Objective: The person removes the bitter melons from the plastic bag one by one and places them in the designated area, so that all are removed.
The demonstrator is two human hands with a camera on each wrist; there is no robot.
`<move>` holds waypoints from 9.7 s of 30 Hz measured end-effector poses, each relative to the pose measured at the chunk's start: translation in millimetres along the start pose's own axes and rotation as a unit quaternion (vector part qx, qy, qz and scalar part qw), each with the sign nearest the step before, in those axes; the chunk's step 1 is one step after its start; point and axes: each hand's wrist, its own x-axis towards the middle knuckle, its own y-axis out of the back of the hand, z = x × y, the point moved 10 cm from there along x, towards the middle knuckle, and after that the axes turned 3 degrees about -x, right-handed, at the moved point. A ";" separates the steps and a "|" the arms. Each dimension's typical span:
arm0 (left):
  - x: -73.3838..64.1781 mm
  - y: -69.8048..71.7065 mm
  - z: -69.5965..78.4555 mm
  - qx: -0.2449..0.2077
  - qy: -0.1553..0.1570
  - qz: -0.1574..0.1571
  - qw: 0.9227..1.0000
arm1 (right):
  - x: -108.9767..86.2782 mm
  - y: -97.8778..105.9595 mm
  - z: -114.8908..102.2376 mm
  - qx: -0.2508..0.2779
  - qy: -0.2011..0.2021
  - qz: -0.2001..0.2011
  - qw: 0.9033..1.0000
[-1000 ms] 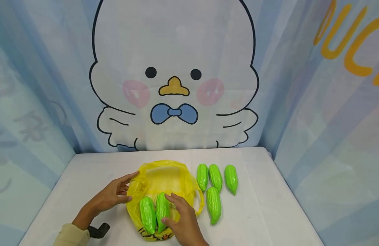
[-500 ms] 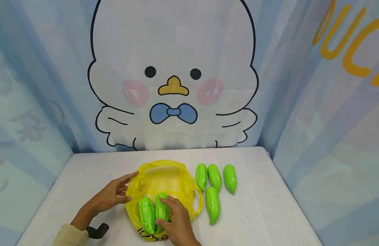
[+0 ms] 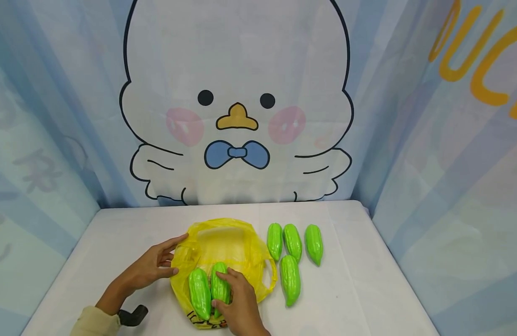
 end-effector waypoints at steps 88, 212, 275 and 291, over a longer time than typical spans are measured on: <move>-1.9 0.4 -1.2 0.009 0.010 0.016 1.000 | -64.1 158.6 17.8 -0.032 -0.025 0.231 0.972; -2.4 -0.6 0.0 0.018 -0.012 0.007 1.000 | 6.0 -35.3 -18.6 0.014 0.028 -0.048 0.998; -3.4 -1.5 -4.2 -0.009 0.002 0.005 1.000 | -28.6 96.6 -15.2 0.012 0.002 0.164 0.986; -2.2 -1.1 -2.8 -0.007 -0.002 0.007 1.000 | -55.4 165.8 13.2 -0.016 -0.031 0.229 0.973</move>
